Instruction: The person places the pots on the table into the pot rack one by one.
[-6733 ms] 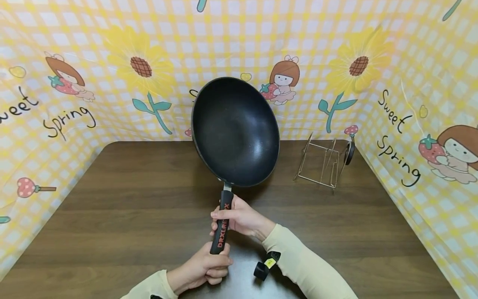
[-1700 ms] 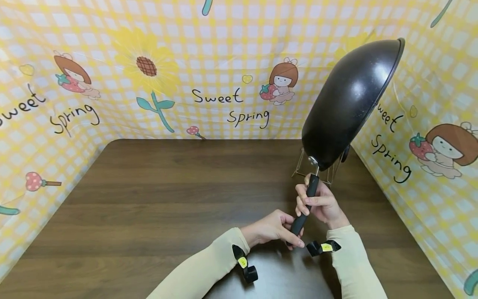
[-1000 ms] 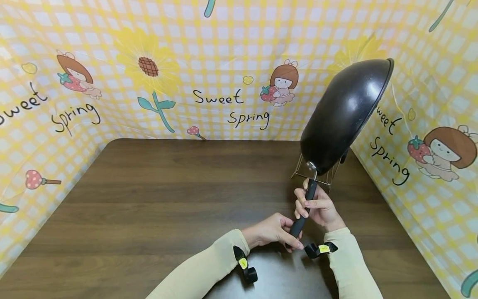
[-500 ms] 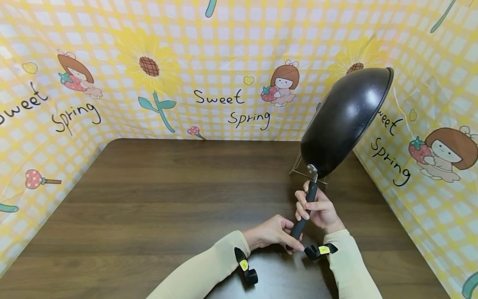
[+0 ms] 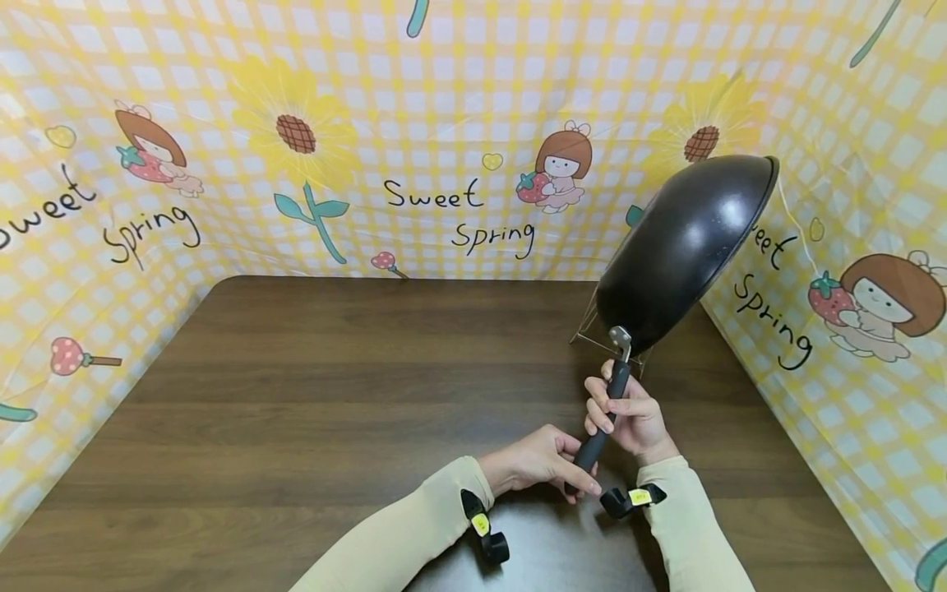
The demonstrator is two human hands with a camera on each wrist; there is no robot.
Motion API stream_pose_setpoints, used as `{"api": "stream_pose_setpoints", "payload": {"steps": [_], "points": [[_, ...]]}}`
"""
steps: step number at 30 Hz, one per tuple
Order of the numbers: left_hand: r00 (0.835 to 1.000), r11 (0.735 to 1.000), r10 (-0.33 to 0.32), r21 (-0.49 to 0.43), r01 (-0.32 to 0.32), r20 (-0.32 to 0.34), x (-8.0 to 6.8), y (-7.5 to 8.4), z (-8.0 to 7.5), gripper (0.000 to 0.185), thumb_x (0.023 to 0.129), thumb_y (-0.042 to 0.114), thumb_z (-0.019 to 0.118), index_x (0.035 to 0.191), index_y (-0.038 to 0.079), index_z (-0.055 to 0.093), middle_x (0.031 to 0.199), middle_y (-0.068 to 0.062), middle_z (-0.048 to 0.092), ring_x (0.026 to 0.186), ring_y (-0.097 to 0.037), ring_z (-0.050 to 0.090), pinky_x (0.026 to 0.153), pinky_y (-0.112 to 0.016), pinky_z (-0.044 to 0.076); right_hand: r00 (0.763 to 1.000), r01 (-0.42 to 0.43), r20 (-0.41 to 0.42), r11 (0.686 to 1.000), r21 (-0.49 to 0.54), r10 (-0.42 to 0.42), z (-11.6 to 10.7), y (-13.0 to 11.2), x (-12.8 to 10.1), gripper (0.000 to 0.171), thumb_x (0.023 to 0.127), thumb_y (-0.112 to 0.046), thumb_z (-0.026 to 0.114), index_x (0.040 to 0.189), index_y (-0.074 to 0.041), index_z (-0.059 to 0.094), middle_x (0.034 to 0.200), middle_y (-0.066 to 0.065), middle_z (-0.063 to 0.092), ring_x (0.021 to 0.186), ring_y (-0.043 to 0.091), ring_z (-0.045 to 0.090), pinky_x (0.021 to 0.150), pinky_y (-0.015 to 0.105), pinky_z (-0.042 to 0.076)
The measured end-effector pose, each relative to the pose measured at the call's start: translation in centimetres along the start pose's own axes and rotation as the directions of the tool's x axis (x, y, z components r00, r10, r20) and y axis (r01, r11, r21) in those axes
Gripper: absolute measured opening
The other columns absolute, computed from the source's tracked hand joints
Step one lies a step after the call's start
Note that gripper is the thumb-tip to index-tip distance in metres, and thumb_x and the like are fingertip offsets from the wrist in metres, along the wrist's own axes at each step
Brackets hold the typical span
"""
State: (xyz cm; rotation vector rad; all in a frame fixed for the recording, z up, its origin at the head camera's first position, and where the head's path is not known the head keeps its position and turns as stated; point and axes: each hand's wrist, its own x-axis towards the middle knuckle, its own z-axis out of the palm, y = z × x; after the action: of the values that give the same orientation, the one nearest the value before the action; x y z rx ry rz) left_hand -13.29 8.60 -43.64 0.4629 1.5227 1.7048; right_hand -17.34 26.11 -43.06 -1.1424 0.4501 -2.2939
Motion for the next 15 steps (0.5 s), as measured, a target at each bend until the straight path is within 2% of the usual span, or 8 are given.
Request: {"api": "stream_pose_setpoints", "payload": {"steps": [8,15], "points": [[0.999,0.999,-0.023,-0.027,0.024,0.026,0.05,-0.19,-0.44,0.007,0.086,-0.012,0.067,0.082,-0.007,0.066,0.063,-0.002,0.062,0.056,-0.010,0.058,0.054,-0.022,0.052,0.999,0.008,-0.031,0.999,0.036,-0.007,-0.29,0.41,-0.34,0.026,0.095,0.010,0.029,0.118,-0.001,0.036,0.079,0.008,0.017,0.059,0.023,0.022,0.084,0.040,0.052],[0.999,0.999,-0.018,-0.046,0.020,0.037,0.25,-0.43,-0.98,0.005,0.087,-0.014,0.065,0.091,-0.016,0.064,0.067,-0.003,0.064,0.058,-0.011,0.060,0.056,-0.022,0.054,0.999,0.015,-0.051,0.999,0.052,-0.012,-0.70,0.58,-0.40,0.025,0.095,0.009,0.029,0.117,-0.001,0.036,0.079,0.008,0.016,0.060,0.022,0.022,0.083,0.039,0.052]]}}
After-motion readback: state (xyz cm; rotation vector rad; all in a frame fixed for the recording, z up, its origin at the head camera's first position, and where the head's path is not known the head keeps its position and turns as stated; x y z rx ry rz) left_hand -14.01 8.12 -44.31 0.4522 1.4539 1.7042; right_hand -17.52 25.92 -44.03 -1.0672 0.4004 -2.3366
